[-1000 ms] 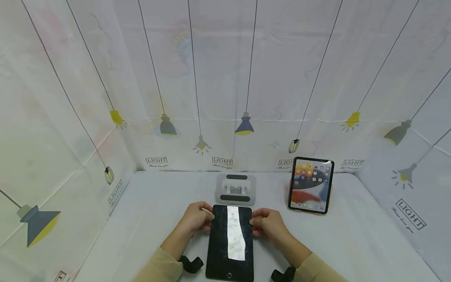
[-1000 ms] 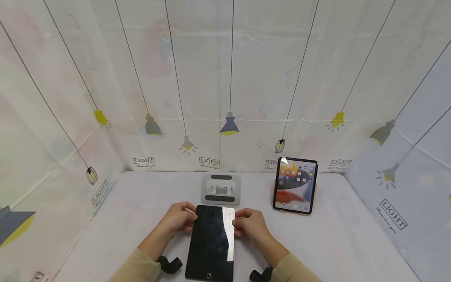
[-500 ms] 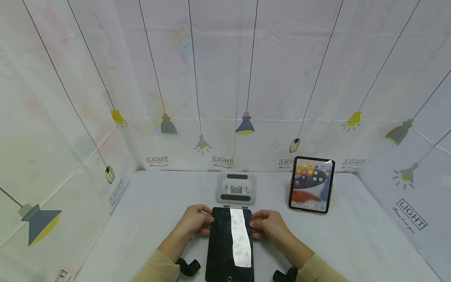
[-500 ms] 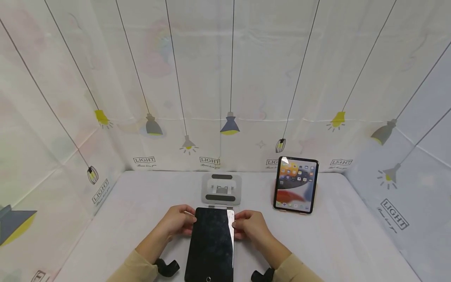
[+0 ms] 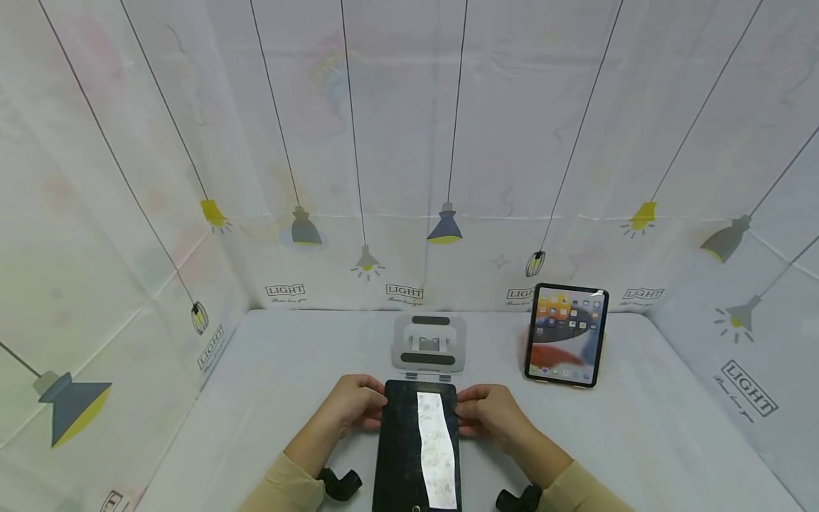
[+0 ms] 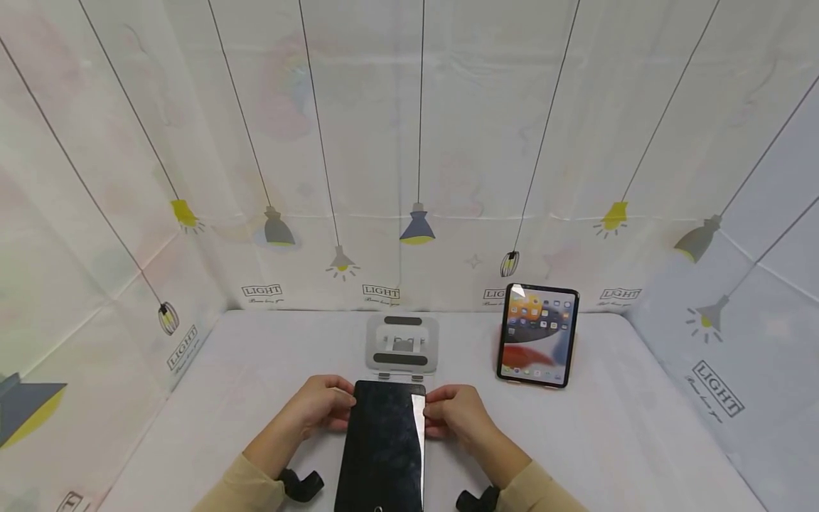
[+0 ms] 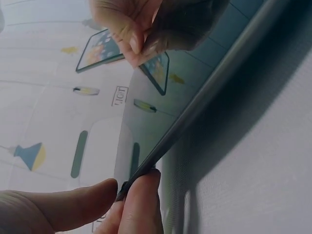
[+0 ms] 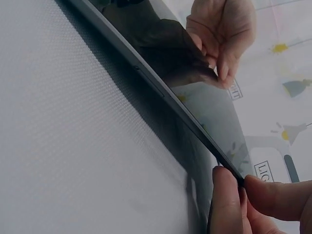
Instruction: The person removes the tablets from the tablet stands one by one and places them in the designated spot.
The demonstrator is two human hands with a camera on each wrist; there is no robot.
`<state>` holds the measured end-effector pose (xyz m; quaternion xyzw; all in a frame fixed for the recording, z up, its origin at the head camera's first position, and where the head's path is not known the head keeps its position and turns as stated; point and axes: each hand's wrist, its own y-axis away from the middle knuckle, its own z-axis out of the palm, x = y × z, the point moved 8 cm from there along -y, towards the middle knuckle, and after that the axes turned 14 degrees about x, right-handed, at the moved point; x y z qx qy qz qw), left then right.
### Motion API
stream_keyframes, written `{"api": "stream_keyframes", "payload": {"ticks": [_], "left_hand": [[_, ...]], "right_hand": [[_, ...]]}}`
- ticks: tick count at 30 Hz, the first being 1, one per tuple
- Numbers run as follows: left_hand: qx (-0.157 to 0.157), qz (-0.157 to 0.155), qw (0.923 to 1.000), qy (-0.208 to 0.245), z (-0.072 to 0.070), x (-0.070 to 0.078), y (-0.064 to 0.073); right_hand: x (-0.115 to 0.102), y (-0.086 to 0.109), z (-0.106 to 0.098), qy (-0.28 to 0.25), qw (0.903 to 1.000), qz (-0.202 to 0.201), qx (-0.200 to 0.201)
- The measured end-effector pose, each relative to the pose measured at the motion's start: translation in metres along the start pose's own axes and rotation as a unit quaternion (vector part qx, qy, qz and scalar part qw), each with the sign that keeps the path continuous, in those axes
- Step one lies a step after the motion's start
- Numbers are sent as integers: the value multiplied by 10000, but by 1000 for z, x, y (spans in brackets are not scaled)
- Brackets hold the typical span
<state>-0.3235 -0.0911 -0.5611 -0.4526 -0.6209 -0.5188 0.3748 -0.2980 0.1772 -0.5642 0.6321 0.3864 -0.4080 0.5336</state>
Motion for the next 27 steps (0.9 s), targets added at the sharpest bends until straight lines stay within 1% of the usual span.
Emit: {"api": "stream_keyframes", "payload": {"ticks": [8, 18, 27], "left_hand": [[-98, -239, 9997, -29, -1, -3, 1], [-204, -300, 9993, 55, -5, -4, 0], [-198, -502, 9984, 138, -8, -9, -3]], "right_hand": [[-1, 4, -2, 13, 9998, 159, -137], [5, 2, -6, 267, 9993, 261, -63], [7, 4, -5, 144, 9994, 261, -169]]}}
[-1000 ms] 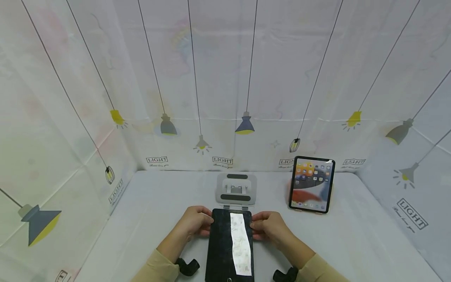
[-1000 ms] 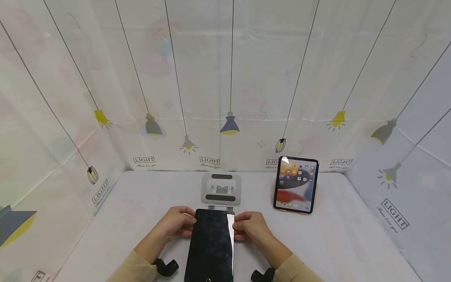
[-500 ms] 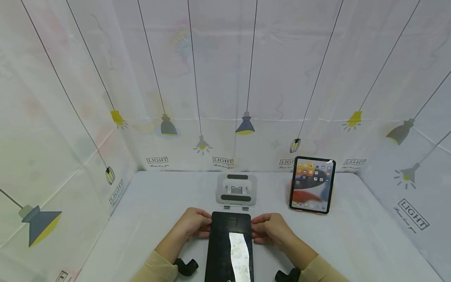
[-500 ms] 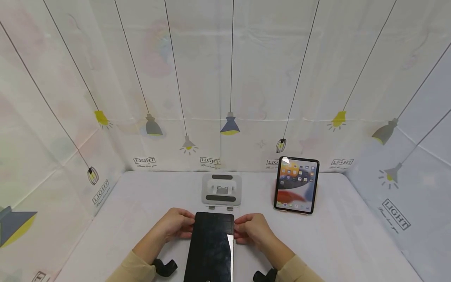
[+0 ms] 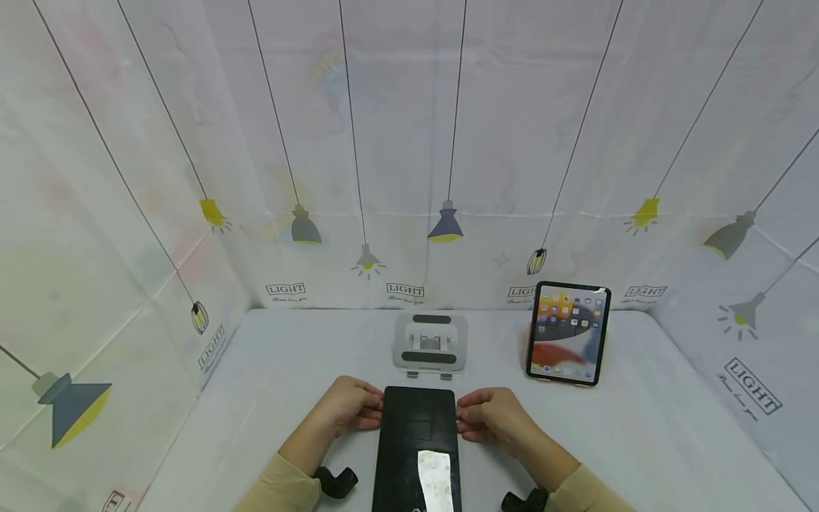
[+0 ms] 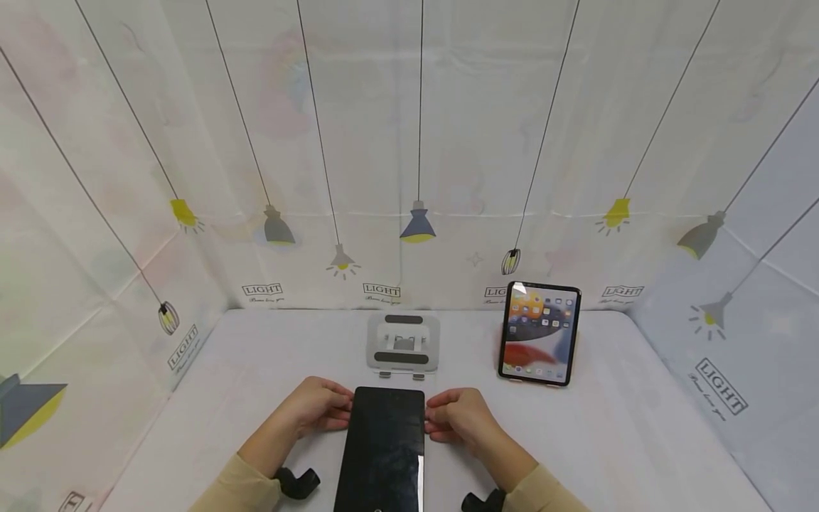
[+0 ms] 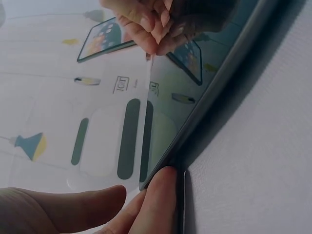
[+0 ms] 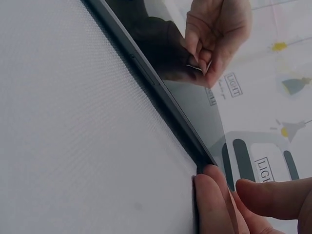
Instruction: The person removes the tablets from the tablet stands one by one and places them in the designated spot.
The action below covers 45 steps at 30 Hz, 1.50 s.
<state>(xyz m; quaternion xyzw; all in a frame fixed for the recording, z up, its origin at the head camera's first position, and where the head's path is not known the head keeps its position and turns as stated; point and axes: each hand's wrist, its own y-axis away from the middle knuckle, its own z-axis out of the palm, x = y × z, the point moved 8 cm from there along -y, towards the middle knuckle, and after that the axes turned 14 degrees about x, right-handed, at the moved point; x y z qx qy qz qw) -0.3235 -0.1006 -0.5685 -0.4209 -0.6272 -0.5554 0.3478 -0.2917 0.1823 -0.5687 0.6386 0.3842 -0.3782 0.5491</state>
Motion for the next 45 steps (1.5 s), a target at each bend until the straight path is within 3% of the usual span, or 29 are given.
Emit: {"api": "stream_keyframes", "payload": {"ticks": [7, 15, 24, 30, 37, 45], "left_hand": [[-108, -51, 9999, 19, -4, 2, 3], [-474, -109, 9988, 81, -8, 2, 4], [-632, 104, 9979, -117, -10, 11, 6], [-801, 358, 9960, -189, -4, 21, 10], [-1030, 339, 9941, -64, 8, 25, 14], [-1459, 385, 9885, 32, 33, 27, 17]], "right_hand": [[0, 2, -2, -33, 10000, 54, -77], [0, 2, -5, -5, 9983, 190, -543], [-2, 6, -10, -28, 9969, 203, -761], [-3, 9, -16, -38, 9975, 153, -691], [-4, 12, -26, -93, 9977, 70, -668], [-8, 16, -46, -128, 9985, 36, -527]]}}
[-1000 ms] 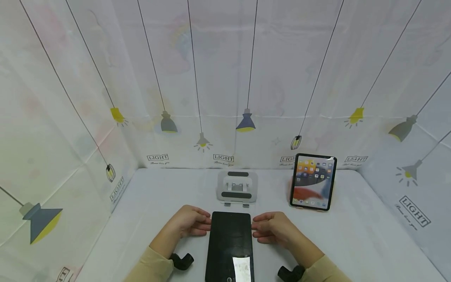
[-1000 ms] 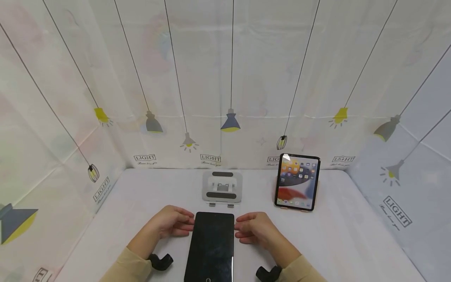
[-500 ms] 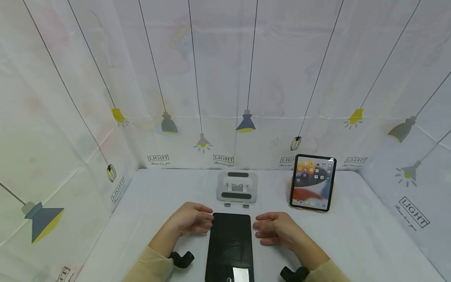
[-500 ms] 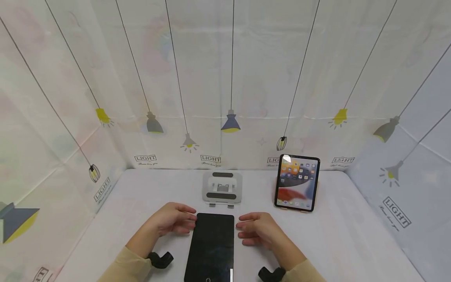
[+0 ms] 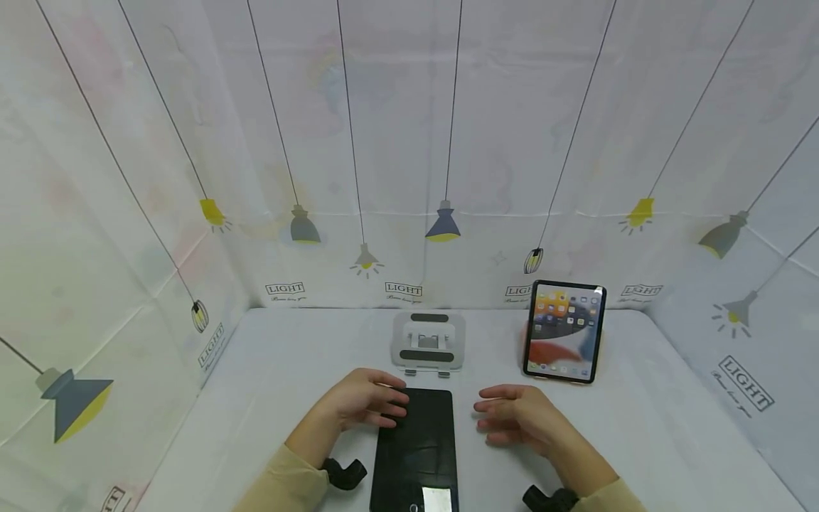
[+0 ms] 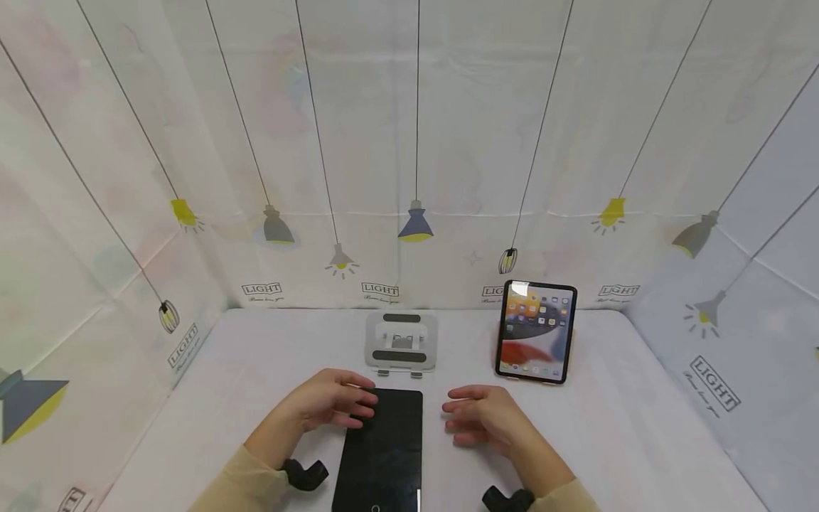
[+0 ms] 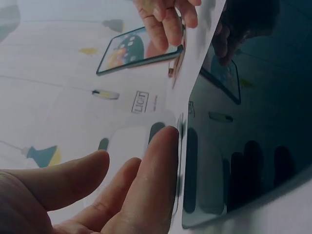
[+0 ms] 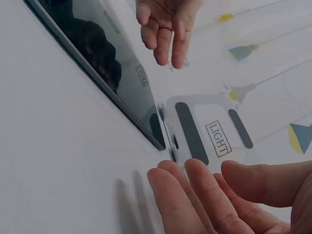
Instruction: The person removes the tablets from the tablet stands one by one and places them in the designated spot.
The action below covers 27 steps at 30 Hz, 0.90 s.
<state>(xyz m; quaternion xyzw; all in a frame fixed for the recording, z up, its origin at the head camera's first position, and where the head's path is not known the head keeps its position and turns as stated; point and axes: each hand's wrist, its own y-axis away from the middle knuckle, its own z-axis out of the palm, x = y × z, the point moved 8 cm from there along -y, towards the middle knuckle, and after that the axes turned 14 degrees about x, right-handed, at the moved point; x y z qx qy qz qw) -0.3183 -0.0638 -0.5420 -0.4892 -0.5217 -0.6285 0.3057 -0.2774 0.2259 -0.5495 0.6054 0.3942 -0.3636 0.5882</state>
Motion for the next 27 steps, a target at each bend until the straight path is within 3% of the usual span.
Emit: {"api": "stream_keyframes", "payload": {"ticks": [10, 17, 27], "left_hand": [[-310, -12, 9991, 276, 32, 6, -7], [-136, 172, 9975, 672, 52, 13, -11], [-178, 223, 9944, 1017, 77, 20, -22]], "right_hand": [[-7, 8, -36, 29, 9997, -155, 207], [-6, 12, -62, -44, 9994, -211, 276], [-5, 19, -98, -77, 9985, -56, 545]]}}
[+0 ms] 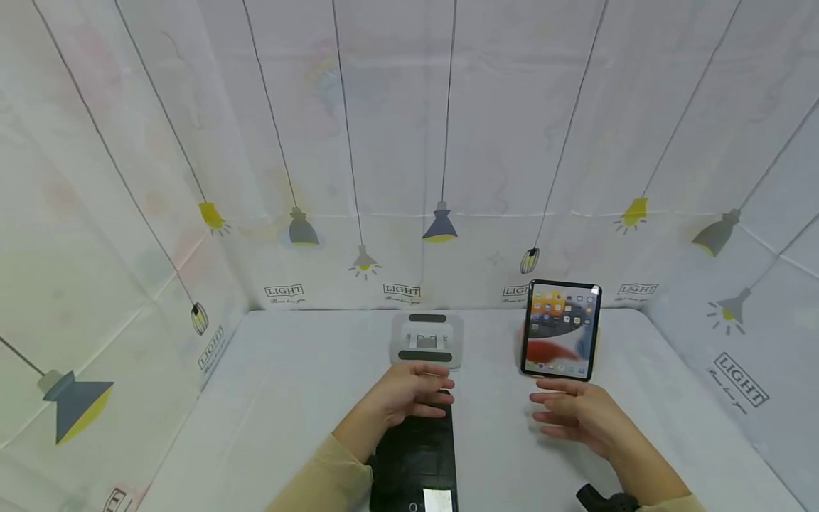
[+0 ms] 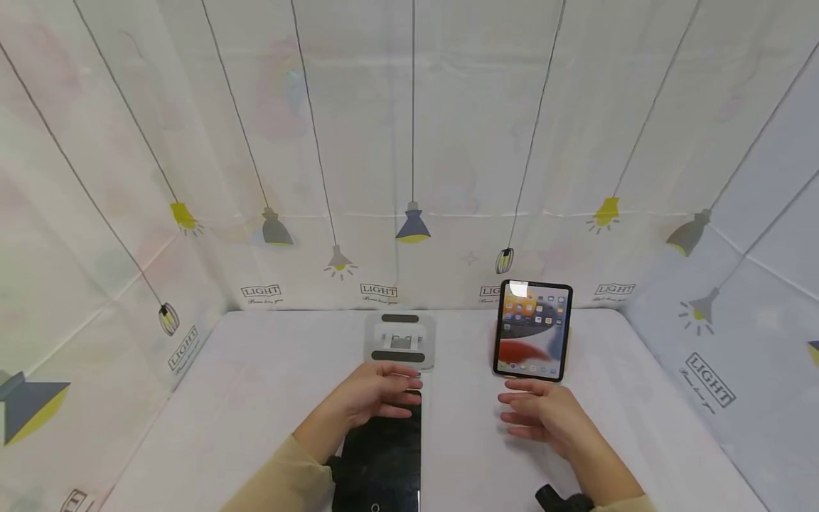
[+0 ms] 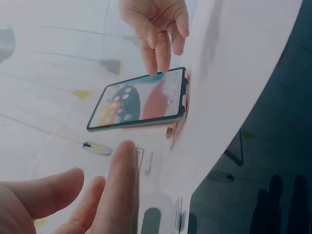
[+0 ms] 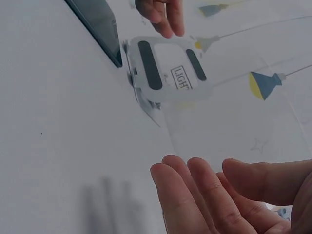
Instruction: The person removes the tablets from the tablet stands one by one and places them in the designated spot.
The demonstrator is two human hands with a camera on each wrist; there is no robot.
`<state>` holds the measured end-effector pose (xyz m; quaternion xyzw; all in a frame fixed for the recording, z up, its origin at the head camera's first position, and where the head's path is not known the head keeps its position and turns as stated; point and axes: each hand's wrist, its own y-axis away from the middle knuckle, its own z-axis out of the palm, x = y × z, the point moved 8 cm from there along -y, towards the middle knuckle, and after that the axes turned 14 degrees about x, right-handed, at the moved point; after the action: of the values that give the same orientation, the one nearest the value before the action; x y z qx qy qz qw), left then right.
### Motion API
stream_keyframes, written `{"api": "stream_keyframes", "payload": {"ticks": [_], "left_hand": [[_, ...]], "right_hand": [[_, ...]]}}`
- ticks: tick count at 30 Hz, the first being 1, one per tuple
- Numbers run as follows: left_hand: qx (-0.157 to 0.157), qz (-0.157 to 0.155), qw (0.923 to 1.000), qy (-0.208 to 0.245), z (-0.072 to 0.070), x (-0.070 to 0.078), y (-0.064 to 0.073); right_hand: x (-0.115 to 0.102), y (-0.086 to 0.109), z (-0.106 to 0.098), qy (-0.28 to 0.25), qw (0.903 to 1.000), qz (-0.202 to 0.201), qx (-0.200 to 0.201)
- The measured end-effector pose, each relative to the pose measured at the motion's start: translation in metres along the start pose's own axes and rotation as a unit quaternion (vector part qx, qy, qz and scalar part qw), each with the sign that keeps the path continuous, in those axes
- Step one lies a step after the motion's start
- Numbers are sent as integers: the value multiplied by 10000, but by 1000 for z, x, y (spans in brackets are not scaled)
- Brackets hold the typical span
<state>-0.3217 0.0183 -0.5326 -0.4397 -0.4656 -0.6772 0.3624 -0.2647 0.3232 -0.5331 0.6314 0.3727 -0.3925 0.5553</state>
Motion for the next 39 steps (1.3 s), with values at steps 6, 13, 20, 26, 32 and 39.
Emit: {"api": "stream_keyframes", "payload": {"ticks": [6, 13, 20, 26, 32, 39], "left_hand": [[119, 184, 9994, 257, 11, 5, -4], [70, 205, 9994, 286, 21, 5, -8], [-83, 226, 9997, 15, 30, 5, -17], [-140, 264, 9995, -84, 36, 9, -24], [-75, 387, 9992, -23, 44, 11, -37], [-60, 297, 9995, -31, 53, 13, -50]], "right_hand": [[0, 2, -18, -70, 9996, 78, 255], [5, 0, -45, -82, 9989, 156, 446], [8, -1, -69, -142, 9985, 172, 492], [6, -4, -84, -200, 9982, 124, 548], [-5, -10, -96, -164, 9977, -94, 644], [-21, -18, -104, -33, 9972, -353, 653]]}}
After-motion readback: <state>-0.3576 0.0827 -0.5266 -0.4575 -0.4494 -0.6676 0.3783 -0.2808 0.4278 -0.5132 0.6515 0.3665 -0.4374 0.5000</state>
